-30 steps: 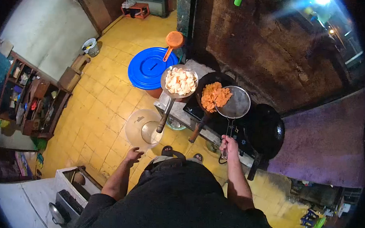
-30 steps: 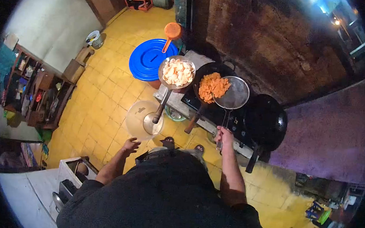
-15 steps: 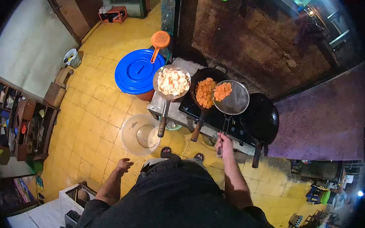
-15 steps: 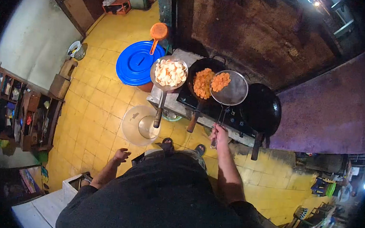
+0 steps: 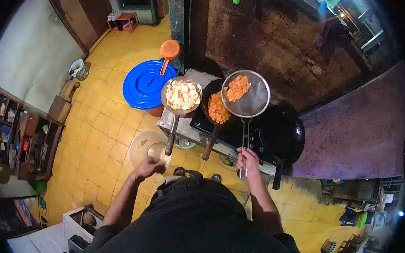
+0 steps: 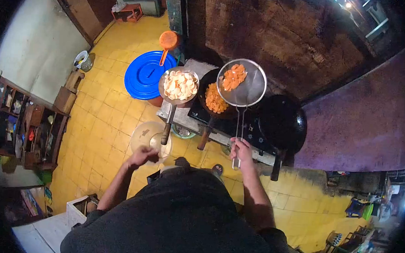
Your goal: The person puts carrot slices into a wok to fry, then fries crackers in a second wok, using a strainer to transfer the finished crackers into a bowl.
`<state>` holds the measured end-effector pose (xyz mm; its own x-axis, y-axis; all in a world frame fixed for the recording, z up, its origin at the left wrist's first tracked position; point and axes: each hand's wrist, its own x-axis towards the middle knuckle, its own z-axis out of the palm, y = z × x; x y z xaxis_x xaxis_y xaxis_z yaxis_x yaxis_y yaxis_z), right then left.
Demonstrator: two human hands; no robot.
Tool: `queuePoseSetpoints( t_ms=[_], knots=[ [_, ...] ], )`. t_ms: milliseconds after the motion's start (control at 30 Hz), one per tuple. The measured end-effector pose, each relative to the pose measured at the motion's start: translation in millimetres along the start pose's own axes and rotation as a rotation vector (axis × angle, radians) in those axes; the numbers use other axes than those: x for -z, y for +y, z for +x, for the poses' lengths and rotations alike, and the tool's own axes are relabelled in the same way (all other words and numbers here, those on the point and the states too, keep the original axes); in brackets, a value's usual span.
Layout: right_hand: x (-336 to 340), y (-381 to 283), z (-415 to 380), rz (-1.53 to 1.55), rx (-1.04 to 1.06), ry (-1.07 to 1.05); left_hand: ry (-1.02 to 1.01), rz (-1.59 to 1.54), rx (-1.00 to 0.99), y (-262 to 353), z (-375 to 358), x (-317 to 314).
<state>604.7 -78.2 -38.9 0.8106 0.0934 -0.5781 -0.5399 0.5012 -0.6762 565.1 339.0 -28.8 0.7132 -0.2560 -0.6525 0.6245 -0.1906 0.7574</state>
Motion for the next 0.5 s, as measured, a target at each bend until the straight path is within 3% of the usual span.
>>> queuePoseSetpoints(
  t_ms=[67, 100, 167, 200, 233, 267, 367, 500],
  knots=[
    [4.0, 6.0, 9.7, -0.041, -0.075, 0.026, -0.171, 0.175, -0.269, 94.5, -24.4, -33.2],
    [5.4, 5.0, 14.4, -0.052, -0.075, 0.009, -0.273, 0.201, -0.293, 155.5, -55.1, -56.4],
    [12.7, 7.4, 21.2, -0.025, -0.095, -0.012, -0.761, -0.043, -0.681, 230.7, -108.8, -101.9],
    [21.6, 13.0, 23.7, 0.007, -0.116, -0.001, -1.032, -0.051, -1.021, 264.7, -127.6, -128.5],
    [23.1, 14.5, 21.1, -0.013, -0.123, -0.019, -1.175, -0.177, -1.145, 293.0, -149.7, -158.2],
    [24.9, 14.9, 18.0, -0.032, -0.084, 0.004, -1.146, -0.177, -1.165, 292.0, -152.1, -158.4],
    [33.2, 14.0, 16.2, -0.097, -0.025, 0.001, -1.096, -0.178, -1.227, 270.5, -165.9, -251.8],
    [44.3, 14.2, 23.6, 0.018, -0.138, -0.008, -1.103, -0.161, -1.256, 271.1, -168.6, -298.6]
  ],
)
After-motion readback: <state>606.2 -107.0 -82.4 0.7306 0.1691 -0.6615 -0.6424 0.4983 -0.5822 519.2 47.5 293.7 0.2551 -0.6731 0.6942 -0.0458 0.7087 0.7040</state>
